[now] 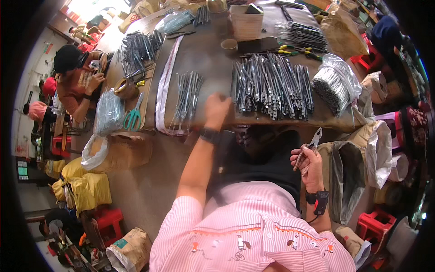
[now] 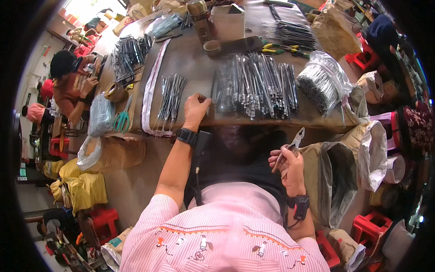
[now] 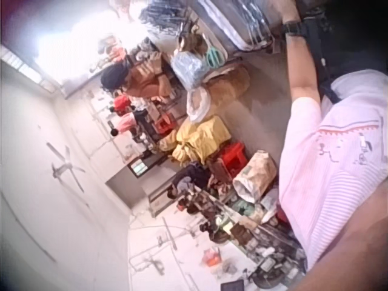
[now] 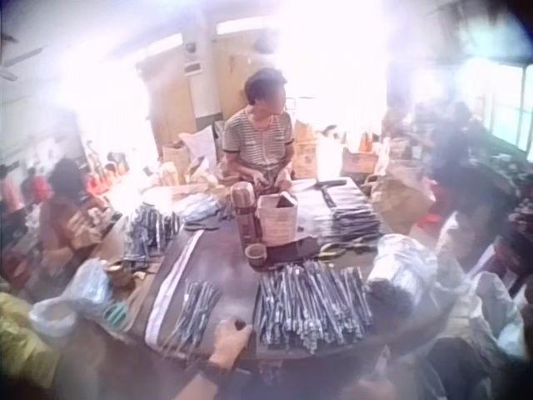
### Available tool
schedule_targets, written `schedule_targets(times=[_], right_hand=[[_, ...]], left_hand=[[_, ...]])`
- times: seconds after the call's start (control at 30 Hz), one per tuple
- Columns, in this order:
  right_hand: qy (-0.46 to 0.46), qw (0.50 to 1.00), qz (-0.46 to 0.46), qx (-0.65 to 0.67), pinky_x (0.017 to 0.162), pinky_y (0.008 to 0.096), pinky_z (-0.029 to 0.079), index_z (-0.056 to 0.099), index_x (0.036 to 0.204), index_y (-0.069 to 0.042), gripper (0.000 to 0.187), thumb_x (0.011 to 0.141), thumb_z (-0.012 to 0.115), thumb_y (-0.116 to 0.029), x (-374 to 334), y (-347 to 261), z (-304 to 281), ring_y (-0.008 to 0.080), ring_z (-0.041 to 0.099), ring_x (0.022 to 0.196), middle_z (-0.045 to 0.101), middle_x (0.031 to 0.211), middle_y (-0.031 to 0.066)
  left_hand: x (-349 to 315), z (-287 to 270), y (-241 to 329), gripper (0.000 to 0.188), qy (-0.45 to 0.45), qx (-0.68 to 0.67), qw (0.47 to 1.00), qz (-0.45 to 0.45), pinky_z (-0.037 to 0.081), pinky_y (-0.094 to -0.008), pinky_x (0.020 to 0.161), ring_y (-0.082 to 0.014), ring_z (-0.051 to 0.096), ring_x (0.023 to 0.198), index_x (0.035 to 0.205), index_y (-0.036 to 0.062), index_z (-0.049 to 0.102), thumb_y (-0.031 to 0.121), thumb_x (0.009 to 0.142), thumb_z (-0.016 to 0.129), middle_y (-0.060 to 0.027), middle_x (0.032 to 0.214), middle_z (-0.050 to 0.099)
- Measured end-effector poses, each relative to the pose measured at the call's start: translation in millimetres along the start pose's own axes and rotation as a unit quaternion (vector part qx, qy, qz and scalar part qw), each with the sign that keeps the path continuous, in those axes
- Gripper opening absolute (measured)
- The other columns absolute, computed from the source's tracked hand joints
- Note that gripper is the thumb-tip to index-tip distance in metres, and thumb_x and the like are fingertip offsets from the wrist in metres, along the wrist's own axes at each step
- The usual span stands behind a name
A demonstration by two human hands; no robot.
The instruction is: The person repeatedly picks up thin metal rods from a table, uses pliers to cut them into shorter pieces, and places the cut pieces back on the table. The process is repeated continuously with multiple rods.
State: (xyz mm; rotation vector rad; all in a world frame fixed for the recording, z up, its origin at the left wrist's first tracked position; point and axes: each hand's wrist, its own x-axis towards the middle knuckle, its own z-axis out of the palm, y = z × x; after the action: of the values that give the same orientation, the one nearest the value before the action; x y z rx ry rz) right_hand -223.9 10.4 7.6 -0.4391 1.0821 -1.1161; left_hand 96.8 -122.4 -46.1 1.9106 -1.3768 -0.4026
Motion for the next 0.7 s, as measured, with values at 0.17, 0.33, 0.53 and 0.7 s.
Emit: schedule_targets(times=[0.17, 0.33, 0.53, 0.7], right_hand=[[0.021, 1.0, -0.001, 0.009, 0.058, 0.0329, 0.055, 0.052, 0.096, -0.002, 0.015, 0.089, 0.055, -0.015, 2.9, -1.9, -11.0, 0.0232, 0.065, 0.067, 0.064, 0.084, 0.0188], [0.051, 0.998, -0.02, 0.029, 0.054, 0.0323, 0.049, 0.054, 0.093, -0.004, 0.016, 0.09, 0.054, -0.02, 11.7, -9.4, -32.1, 0.0206, 0.061, 0.063, 0.063, 0.08, 0.0154], [0.017, 0.978, -0.08, 0.19, 0.056, 0.0329, 0.043, 0.057, 0.096, -0.006, 0.024, 0.092, 0.047, -0.027, 36.1, -36.1, -78.5, 0.0204, 0.056, 0.065, 0.061, 0.08, 0.0107], [0.068, 0.968, -0.133, 0.199, 0.07, 0.04, 0.05, 0.058, 0.101, -0.005, 0.025, 0.087, 0.048, -0.024, 71.8, -52.1, -109.0, 0.0245, 0.06, 0.08, 0.062, 0.086, 0.0111]], left_hand=[[7.0, 2.8, 1.6, 0.028, -0.03, 0.079, 0.996, 0.026, 0.051, -0.0405, 0.078, -0.0344, 0.065, 0.084, 0.082, 0.0015, 0.07, 0.027, 0.071, 0.07, -0.0185, 0.083, 0.068], [10.7, -7.4, -12.0, 0.017, -0.073, -0.034, 0.996, 0.03, 0.049, -0.0412, 0.058, -0.0321, 0.064, 0.063, 0.079, -0.0011, 0.069, 0.012, 0.072, 0.061, -0.0201, 0.069, 0.065], [-3.1, -34.2, -40.6, 0.016, -0.224, -0.402, 0.878, -0.13, 0.049, -0.0253, 0.057, -0.0168, 0.061, 0.072, 0.097, 0.0053, 0.063, 0.006, 0.08, 0.066, -0.0088, 0.085, 0.062], [-35.7, -51.4, -44.0, 0.015, -0.249, -0.711, 0.517, -0.406, 0.052, -0.014, 0.053, -0.0155, 0.061, 0.075, 0.097, -0.001, 0.056, -0.003, 0.084, 0.064, -0.0139, 0.091, 0.06]])
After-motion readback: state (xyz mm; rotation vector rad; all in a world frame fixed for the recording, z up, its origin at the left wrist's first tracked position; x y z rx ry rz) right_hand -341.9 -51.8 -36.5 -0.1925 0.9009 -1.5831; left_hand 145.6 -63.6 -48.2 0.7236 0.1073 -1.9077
